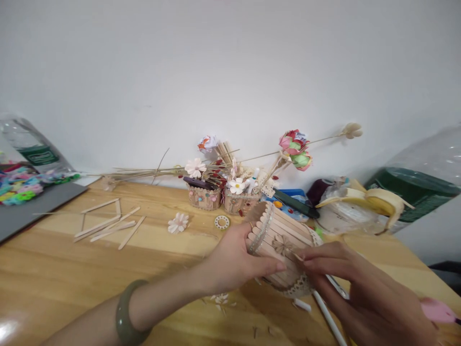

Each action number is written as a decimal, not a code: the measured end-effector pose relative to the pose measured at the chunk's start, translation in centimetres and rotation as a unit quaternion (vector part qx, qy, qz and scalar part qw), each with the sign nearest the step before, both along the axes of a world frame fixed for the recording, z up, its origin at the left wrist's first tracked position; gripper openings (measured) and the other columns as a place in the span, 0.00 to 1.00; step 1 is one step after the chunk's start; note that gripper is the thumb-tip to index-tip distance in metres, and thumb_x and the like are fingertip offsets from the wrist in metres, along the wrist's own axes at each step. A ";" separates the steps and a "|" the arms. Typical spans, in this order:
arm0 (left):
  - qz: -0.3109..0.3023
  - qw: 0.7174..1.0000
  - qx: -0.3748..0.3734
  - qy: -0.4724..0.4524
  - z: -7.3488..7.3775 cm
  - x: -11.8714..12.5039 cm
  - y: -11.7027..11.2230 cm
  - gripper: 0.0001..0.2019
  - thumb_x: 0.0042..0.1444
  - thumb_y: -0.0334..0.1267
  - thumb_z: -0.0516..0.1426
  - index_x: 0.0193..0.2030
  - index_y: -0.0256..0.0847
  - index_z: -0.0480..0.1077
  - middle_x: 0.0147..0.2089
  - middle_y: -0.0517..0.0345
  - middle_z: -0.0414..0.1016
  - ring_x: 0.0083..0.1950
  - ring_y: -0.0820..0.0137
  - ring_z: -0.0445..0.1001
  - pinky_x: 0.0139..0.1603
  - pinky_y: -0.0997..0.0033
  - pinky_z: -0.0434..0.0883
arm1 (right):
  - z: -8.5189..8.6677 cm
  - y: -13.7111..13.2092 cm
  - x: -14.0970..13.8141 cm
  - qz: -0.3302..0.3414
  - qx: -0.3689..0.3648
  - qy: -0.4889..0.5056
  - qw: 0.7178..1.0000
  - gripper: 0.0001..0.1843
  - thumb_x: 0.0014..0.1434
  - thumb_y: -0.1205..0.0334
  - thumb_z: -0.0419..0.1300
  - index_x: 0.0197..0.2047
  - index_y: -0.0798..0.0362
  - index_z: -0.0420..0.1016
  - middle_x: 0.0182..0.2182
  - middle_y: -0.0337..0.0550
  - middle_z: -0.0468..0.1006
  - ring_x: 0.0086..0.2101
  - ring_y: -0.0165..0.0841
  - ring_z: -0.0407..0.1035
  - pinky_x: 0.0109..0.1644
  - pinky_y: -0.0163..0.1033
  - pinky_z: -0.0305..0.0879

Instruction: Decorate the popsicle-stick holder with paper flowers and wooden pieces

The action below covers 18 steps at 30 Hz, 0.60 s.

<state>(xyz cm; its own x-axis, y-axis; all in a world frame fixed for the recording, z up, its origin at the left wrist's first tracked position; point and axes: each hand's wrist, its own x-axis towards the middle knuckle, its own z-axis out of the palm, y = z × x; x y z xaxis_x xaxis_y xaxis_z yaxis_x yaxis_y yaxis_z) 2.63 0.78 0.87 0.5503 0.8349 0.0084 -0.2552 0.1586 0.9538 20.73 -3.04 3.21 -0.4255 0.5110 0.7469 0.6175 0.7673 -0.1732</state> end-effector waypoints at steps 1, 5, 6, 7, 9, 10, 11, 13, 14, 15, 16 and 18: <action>0.001 1.000 -0.001 0.002 0.0 0.0 0.0 0.21 0.38 0.35 0.66 0.42 0.34 0.72 0.38 0.53 0.79 0.37 0.68 0.75 0.42 0.69 0.71 | 0.1 0.0 0.0 -0.003 0.008 -0.003 1.000 0.08 0.54 0.74 0.55 0.34 0.51 0.70 0.27 0.40 0.78 0.31 0.28 0.74 0.33 0.31 0.72; -0.005 1.000 -0.002 -0.003 0.0 -0.1 -0.2 0.21 0.39 0.32 0.65 0.43 0.37 0.72 0.39 0.56 0.79 0.39 0.70 0.75 0.42 0.73 0.70 | 0.2 -0.1 -0.1 -0.020 0.043 -0.026 0.999 0.07 0.56 0.73 0.55 0.35 0.52 0.69 0.27 0.40 0.78 0.28 0.27 0.74 0.31 0.29 0.71; -0.007 1.000 -0.002 -0.004 0.1 -0.1 -0.3 0.21 0.39 0.32 0.65 0.44 0.37 0.72 0.39 0.57 0.79 0.39 0.71 0.75 0.42 0.73 0.70 | 0.2 -0.1 -0.2 -0.024 0.049 -0.036 0.998 0.07 0.56 0.73 0.55 0.36 0.52 0.68 0.27 0.40 0.78 0.28 0.26 0.74 0.31 0.29 0.70; -0.007 1.000 -0.002 -0.004 0.1 -0.1 -0.3 0.20 0.39 0.31 0.65 0.44 0.37 0.72 0.39 0.58 0.78 0.38 0.71 0.75 0.42 0.74 0.70 | 0.1 -0.1 -0.2 -0.029 0.053 -0.048 0.997 0.06 0.57 0.73 0.54 0.36 0.53 0.69 0.27 0.40 0.78 0.28 0.26 0.73 0.32 0.29 0.70; -0.004 1.000 0.002 -0.002 0.2 -0.1 -0.3 0.20 0.40 0.30 0.64 0.44 0.38 0.72 0.39 0.58 0.78 0.39 0.72 0.75 0.42 0.74 0.70 | -0.2 0.0 -0.1 -0.040 0.064 -0.069 0.995 0.06 0.58 0.72 0.54 0.37 0.54 0.69 0.28 0.41 0.78 0.29 0.26 0.73 0.34 0.30 0.69; -0.001 1.000 0.004 -0.001 0.2 -0.1 -0.2 0.20 0.40 0.30 0.64 0.44 0.38 0.72 0.40 0.58 0.78 0.39 0.72 0.75 0.42 0.75 0.70 | -0.4 0.0 -0.1 -0.046 0.067 -0.077 0.994 0.05 0.59 0.72 0.55 0.38 0.55 0.69 0.28 0.41 0.78 0.29 0.26 0.73 0.34 0.31 0.69; 0.001 1.000 0.005 0.000 0.2 -0.1 -0.2 0.20 0.40 0.30 0.64 0.44 0.38 0.72 0.40 0.58 0.78 0.39 0.71 0.75 0.42 0.75 0.69 | -0.6 0.0 0.0 -0.051 0.072 -0.084 0.993 0.05 0.59 0.72 0.55 0.38 0.55 0.69 0.28 0.41 0.78 0.29 0.27 0.73 0.35 0.32 0.69; 0.002 1.000 0.005 0.005 0.2 0.0 -0.1 0.19 0.41 0.30 0.64 0.43 0.38 0.72 0.41 0.57 0.78 0.40 0.71 0.74 0.42 0.74 0.69 | -1.0 0.0 0.1 -0.056 0.081 -0.090 0.991 0.05 0.58 0.71 0.56 0.38 0.54 0.69 0.29 0.41 0.79 0.30 0.28 0.73 0.35 0.34 0.68; 0.002 1.000 0.006 0.007 0.1 0.0 -0.1 0.19 0.41 0.30 0.64 0.43 0.38 0.72 0.42 0.57 0.78 0.40 0.70 0.74 0.42 0.74 0.69 | -1.1 0.0 0.1 -0.055 0.083 -0.090 0.991 0.05 0.58 0.71 0.56 0.38 0.54 0.70 0.29 0.41 0.79 0.30 0.28 0.73 0.36 0.34 0.68; 0.004 1.000 0.009 0.008 0.1 0.0 -0.1 0.18 0.41 0.31 0.64 0.43 0.37 0.72 0.42 0.56 0.78 0.40 0.70 0.74 0.42 0.74 0.69 | -1.2 -0.1 0.1 -0.054 0.084 -0.088 0.991 0.05 0.58 0.71 0.57 0.38 0.55 0.70 0.29 0.41 0.79 0.31 0.28 0.73 0.36 0.34 0.68; 0.006 1.000 0.012 0.009 0.0 0.0 0.0 0.18 0.40 0.31 0.64 0.42 0.37 0.73 0.42 0.56 0.78 0.41 0.70 0.74 0.42 0.73 0.69 | -1.3 -0.1 0.1 -0.052 0.083 -0.084 0.992 0.05 0.58 0.72 0.57 0.38 0.55 0.70 0.29 0.42 0.79 0.31 0.28 0.72 0.37 0.34 0.68; 0.013 1.000 0.014 0.012 0.0 0.0 0.1 0.18 0.40 0.31 0.64 0.42 0.37 0.73 0.42 0.56 0.77 0.41 0.69 0.74 0.42 0.73 0.69 | -1.2 -0.2 0.1 -0.045 0.079 -0.078 0.993 0.05 0.57 0.73 0.57 0.37 0.56 0.70 0.30 0.42 0.79 0.31 0.27 0.72 0.37 0.34 0.67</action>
